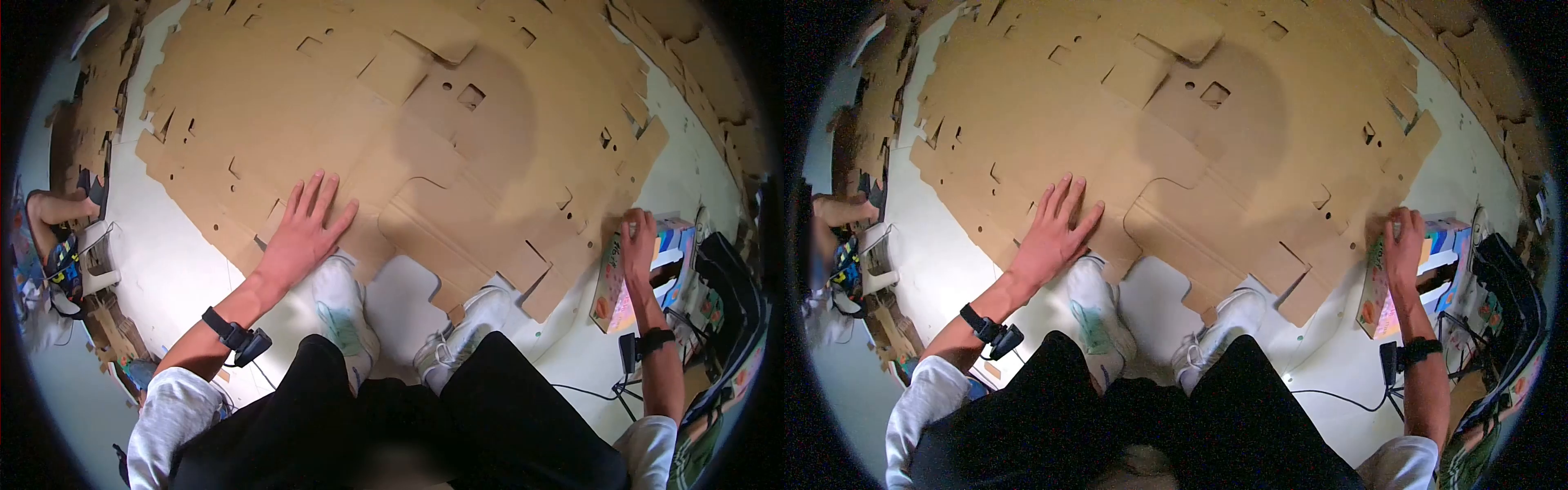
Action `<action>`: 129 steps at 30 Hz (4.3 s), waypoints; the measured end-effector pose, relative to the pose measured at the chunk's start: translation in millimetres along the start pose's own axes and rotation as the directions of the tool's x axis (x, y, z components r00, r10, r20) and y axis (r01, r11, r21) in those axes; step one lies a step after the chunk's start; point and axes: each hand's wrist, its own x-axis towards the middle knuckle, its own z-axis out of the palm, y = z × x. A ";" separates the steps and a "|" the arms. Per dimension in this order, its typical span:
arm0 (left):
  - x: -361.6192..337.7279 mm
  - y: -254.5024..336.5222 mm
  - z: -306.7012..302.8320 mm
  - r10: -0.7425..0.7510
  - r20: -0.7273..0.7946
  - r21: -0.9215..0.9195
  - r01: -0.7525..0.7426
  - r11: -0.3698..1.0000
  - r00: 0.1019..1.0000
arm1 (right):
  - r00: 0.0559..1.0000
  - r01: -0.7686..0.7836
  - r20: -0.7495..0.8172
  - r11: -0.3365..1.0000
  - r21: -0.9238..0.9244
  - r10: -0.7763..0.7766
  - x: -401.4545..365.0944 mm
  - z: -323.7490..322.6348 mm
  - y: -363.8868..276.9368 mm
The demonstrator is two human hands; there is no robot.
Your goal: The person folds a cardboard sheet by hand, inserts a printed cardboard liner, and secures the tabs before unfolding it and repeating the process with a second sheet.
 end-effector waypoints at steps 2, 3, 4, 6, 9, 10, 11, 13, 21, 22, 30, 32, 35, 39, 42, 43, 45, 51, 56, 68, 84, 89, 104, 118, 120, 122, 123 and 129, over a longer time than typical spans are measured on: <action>-2.5 -2.4 7.0 0.053 -0.047 0.037 -0.051 0.998 0.997 | 0.996 0.018 0.079 0.985 0.170 -0.032 11.8 6.8 -20.0; -4.1 -5.8 9.7 0.079 -0.070 0.058 -0.075 0.996 0.994 | 0.995 0.008 0.094 0.967 0.254 -0.033 16.8 13.3 -31.8; -8.4 -8.7 9.5 0.095 -0.050 0.020 -0.094 0.995 0.994 | 0.988 -0.025 0.154 0.948 0.317 -0.025 21.1 18.7 -43.5; -14.8 -18.9 7.6 0.126 -0.021 -0.051 -0.127 0.991 0.992 | 0.964 -0.095 0.264 0.898 0.430 -0.025 36.7 28.6 -68.9; -23.8 -43.3 12.4 0.011 -0.286 -0.314 -0.104 0.944 0.958 | 0.907 -0.286 0.421 0.721 0.631 -0.009 62.2 32.2 -130.0; -23.0 -39.0 5.3 -0.056 -0.314 -0.391 -0.075 0.917 0.948 | 0.896 -0.274 0.440 0.697 0.663 -0.066 71.5 38.0 -142.4; -18.4 -32.2 -9.5 -0.123 -0.337 -0.464 -0.051 0.884 0.933 | 0.884 -0.262 0.451 0.669 0.696 -0.123 83.4 44.0 -153.4; -6.9 -21.0 -17.5 -0.259 -0.382 -0.569 -0.005 0.822 0.887 | 0.866 -0.285 0.465 0.584 0.760 -0.182 102.7 54.9 -177.4; -11.7 -9.6 -72.8 -0.745 0.194 -0.917 0.388 0.094 0.638 | 0.877 -0.286 0.466 0.652 0.702 -0.117 125.1 79.6 -206.2; -11.1 -8.3 -83.6 -0.741 0.361 -0.914 0.371 -0.162 0.566 | 0.874 -0.288 0.471 0.654 0.699 -0.118 125.0 79.1 -206.1; 13.2 14.5 -126.3 -0.535 -0.368 -0.870 -0.077 0.488 0.760 | 0.862 -0.325 0.486 0.576 0.750 -0.146 126.3 85.4 -198.3; 11.2 14.5 -126.3 -0.466 -0.447 -0.829 -0.158 0.536 0.764 | 0.841 -0.400 0.524 0.498 0.770 -0.133 128.1 84.9 -194.6; -1.0 24.6 -126.9 -0.327 -0.463 -0.814 -0.249 0.525 0.824 | 0.770 -0.555 0.633 0.411 0.723 -0.073 135.9 81.0 -185.8; -19.4 43.0 -118.2 0.100 -0.583 -0.530 -0.471 0.705 0.806 | 0.842 -0.411 0.487 0.309 0.858 -0.231 126.6 62.9 -172.9; -33.2 48.0 -107.7 0.367 -0.495 -0.371 -0.574 0.730 0.787 | 0.767 -0.591 0.580 0.048 0.805 -0.273 120.3 29.2 -162.5; -37.9 50.2 -99.0 0.420 -0.497 -0.317 -0.609 0.727 0.760 | 0.739 -0.644 0.608 -0.043 0.763 -0.290 118.4 17.5 -158.2; -45.5 50.1 -73.6 0.524 -0.486 -0.211 -0.675 0.707 0.700 | 0.699 -0.707 0.639 -0.172 0.686 -0.322 116.3 3.0 -153.2; -62.3 16.2 -50.0 0.503 0.148 -0.179 -0.477 0.861 0.852 | 0.631 -0.776 0.692 -0.290 0.560 -0.351 122.8 -9.5 -161.9; -56.5 -3.1 -31.8 0.276 0.216 -0.051 -0.272 0.961 0.936 | 0.743 -0.658 0.669 -0.156 0.736 0.019 119.4 -17.8 -190.2; -27.2 16.0 -43.1 0.392 -0.166 -0.171 -0.418 0.892 0.905 | 0.850 -0.232 0.516 0.954 0.190 0.104 64.7 -13.4 -55.0; -22.1 21.2 -45.1 0.109 -0.044 -0.714 -0.108 0.692 0.993 | 0.795 0.053 0.603 0.998 0.042 -0.068 -72.1 26.5 -58.8; -26.5 24.3 -54.2 0.049 0.079 -0.747 0.026 0.665 0.996 | 0.677 0.072 0.736 0.993 -0.095 0.022 -63.4 13.0 -40.6; -5.6 31.3 -87.7 -0.294 0.663 -0.661 0.723 0.202 0.688 | 0.865 0.073 0.473 0.975 0.210 -0.167 -64.6 -8.2 -66.6; -18.7 11.9 -36.7 -0.052 0.211 -0.676 0.184 0.714 0.976 | 0.852 0.335 0.379 0.932 0.135 -0.361 -51.7 -48.2 -138.9; -20.9 10.2 -26.2 0.014 -0.024 -0.663 -0.026 0.748 1.000 | 0.881 0.288 0.325 0.936 0.204 -0.343 -54.8 -44.9 -135.1; -19.8 13.0 -33.5 0.009 0.029 -0.721 0.015 0.693 1.000 | 0.920 0.166 0.293 0.936 0.310 -0.260 -57.2 -32.6 -120.8; -18.3 14.4 -36.9 0.007 0.052 -0.746 0.035 0.665 0.999 | 0.927 0.168 0.274 0.936 0.308 -0.256 -57.7 -32.4 -121.7; -15.9 16.8 -36.7 0.041 -0.022 -0.723 -0.044 0.689 0.999 | 0.957 0.289 -0.119 0.822 0.491 -0.265 -42.1 -39.0 -179.6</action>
